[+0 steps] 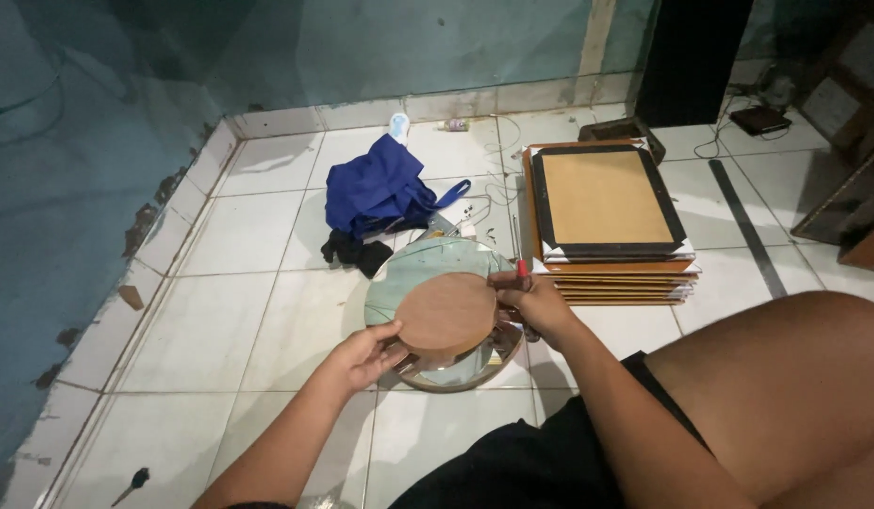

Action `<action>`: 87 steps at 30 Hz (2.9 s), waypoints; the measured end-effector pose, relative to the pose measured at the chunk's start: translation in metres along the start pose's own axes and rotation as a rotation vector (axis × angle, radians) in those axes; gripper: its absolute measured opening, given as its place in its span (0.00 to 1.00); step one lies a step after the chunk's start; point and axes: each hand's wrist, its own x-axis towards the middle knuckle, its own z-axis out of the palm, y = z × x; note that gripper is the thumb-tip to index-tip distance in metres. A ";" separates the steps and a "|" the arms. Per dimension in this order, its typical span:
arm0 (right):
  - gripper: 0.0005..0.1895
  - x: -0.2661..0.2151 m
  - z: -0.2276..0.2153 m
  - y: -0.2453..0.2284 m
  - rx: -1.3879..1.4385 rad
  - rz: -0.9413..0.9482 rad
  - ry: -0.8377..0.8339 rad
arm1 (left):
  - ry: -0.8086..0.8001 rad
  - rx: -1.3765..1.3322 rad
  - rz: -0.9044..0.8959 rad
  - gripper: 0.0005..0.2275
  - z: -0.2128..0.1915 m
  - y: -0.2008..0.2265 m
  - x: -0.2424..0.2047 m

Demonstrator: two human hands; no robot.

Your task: Using a screwdriver to prepare or attach a circular wooden backboard while sitting on the floor.

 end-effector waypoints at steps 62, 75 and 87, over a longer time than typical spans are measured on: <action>0.27 -0.082 0.069 -0.050 0.012 0.134 -0.078 | 0.969 -0.304 0.382 0.34 -0.167 -0.038 0.005; 0.26 -0.070 0.062 -0.041 -0.002 0.103 -0.073 | 0.731 0.106 0.769 0.36 -0.088 -0.006 -0.015; 0.28 -0.091 0.068 -0.058 -0.013 0.098 -0.060 | 0.976 -0.258 0.578 0.38 -0.136 0.034 0.006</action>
